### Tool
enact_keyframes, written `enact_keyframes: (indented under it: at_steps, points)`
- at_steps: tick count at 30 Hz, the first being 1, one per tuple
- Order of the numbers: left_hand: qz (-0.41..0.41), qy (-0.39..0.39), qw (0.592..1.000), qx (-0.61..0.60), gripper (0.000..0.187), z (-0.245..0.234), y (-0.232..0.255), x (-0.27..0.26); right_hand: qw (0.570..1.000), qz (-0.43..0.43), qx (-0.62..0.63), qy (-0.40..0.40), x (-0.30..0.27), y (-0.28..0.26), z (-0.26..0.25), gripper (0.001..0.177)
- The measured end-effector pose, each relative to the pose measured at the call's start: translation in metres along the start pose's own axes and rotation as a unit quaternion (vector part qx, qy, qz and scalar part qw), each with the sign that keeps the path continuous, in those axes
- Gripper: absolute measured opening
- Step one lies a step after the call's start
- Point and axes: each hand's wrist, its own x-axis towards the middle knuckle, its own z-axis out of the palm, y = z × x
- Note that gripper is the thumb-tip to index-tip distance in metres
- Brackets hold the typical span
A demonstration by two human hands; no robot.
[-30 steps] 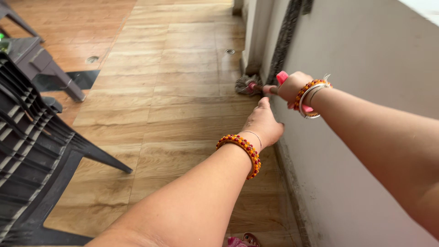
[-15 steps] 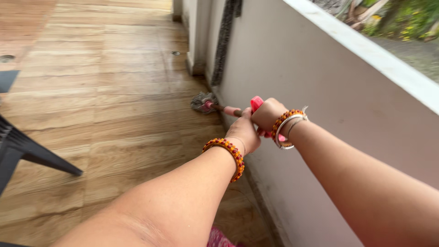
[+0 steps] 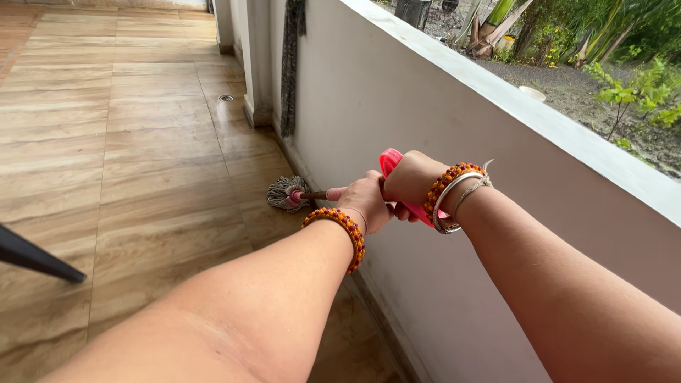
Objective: The person mops a tiled floor using a string mop with a pink handle. They move the mop back and forth across the surface, cleaning near the walls and around a dish rack.
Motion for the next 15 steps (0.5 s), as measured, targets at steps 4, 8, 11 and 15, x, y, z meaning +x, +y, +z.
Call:
enact_keyframes:
  at_steps: [4,8,11,15]
  points:
    - [0.007,0.011,0.999,-0.029,0.042,0.054,0.023,-0.059,1.000,-0.023,-0.003,-0.012,-0.053,0.062,0.007,0.030]
    - [-0.020,0.011,1.000,-0.016,0.048,0.099,0.052,-0.117,0.999,-0.037,-0.036,-0.011,-0.108,0.115,0.011,0.033]
    - [-0.013,0.005,1.000,0.011,0.047,0.117,0.068,-0.146,0.999,-0.045,-0.012,-0.004,-0.144,0.138,0.007,0.031]
    - [-0.022,0.009,0.999,0.028,0.054,0.128,0.074,-0.180,0.999,-0.032,0.024,-0.017,-0.183,0.153,0.011,0.025]
